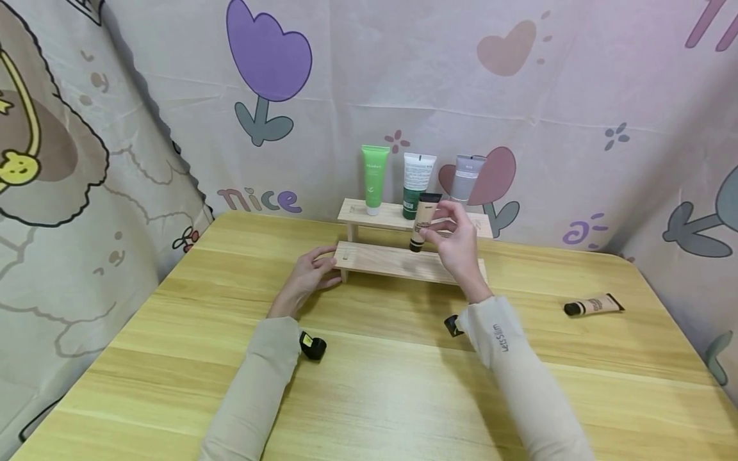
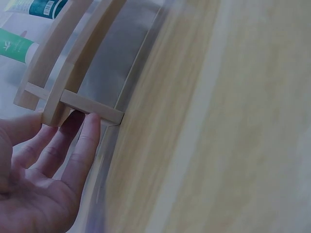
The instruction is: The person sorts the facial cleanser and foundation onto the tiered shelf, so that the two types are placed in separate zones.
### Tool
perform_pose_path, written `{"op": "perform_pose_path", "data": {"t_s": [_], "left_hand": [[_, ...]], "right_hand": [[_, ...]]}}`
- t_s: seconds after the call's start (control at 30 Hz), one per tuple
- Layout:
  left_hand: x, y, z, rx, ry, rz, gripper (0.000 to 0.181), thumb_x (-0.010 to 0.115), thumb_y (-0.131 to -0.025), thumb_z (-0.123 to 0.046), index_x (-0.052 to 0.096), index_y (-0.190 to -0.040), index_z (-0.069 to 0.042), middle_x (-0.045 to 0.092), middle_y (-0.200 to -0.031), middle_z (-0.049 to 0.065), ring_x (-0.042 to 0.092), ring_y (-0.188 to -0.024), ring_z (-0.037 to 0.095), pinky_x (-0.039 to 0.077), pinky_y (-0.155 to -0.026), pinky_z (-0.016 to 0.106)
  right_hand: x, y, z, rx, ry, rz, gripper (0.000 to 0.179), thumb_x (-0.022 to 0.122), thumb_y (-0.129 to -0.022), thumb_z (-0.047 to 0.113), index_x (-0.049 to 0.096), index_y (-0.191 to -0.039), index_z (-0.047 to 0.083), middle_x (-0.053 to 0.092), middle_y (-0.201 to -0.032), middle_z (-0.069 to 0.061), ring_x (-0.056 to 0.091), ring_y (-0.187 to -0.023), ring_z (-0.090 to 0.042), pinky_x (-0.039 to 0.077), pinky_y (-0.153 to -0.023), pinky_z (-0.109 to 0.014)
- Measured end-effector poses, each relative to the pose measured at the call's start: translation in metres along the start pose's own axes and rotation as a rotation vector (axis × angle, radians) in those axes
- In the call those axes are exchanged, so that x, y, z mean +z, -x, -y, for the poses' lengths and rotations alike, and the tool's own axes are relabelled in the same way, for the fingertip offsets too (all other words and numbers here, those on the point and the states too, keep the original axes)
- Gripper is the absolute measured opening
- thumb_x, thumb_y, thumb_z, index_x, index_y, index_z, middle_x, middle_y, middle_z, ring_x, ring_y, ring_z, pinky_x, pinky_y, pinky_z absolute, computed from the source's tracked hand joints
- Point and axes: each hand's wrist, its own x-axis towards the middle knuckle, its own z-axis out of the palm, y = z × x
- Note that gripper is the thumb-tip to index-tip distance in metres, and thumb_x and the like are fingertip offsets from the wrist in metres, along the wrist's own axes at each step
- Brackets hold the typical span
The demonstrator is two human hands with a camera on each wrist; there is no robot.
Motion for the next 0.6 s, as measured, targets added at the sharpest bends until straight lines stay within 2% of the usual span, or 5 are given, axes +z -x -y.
{"op": "perform_pose_path", "data": {"t_s": [0.2,0.43,0.6], "left_hand": [[-0.001,0.000,0.001,0.003,-0.002,0.000,0.045,0.045,-0.108,-0.001,0.039,-0.153,0.001,0.048,-0.144,0.032,0.053,-0.128,0.043,0.060,-0.093,0.036],[0.000,0.001,0.001,0.004,-0.008,-0.001,0.045,0.045,-0.108,-0.002,0.040,-0.152,0.001,0.049,-0.143,0.033,0.053,-0.128,0.043,0.059,-0.094,0.037],[0.000,0.000,0.001,0.004,-0.006,-0.003,0.045,0.046,-0.108,-0.002,0.040,-0.153,0.000,0.050,-0.142,0.032,0.054,-0.127,0.043,0.059,-0.094,0.036]], "right_hand": [[0.025,0.005,-0.010,-0.042,0.052,0.028,0.048,0.073,-0.077,-0.023,0.054,-0.119,-0.010,0.063,-0.103,-0.025,0.067,-0.087,-0.040,0.058,-0.068,-0.015],[0.049,0.012,-0.017,-0.045,0.099,0.045,0.047,0.074,-0.076,-0.021,0.054,-0.117,-0.008,0.065,-0.102,-0.025,0.068,-0.087,-0.040,0.056,-0.064,-0.016],[0.060,0.014,-0.021,-0.094,0.120,0.073,0.048,0.074,-0.077,-0.021,0.052,-0.117,-0.009,0.066,-0.101,-0.026,0.069,-0.086,-0.040,0.063,-0.067,-0.034]]}}
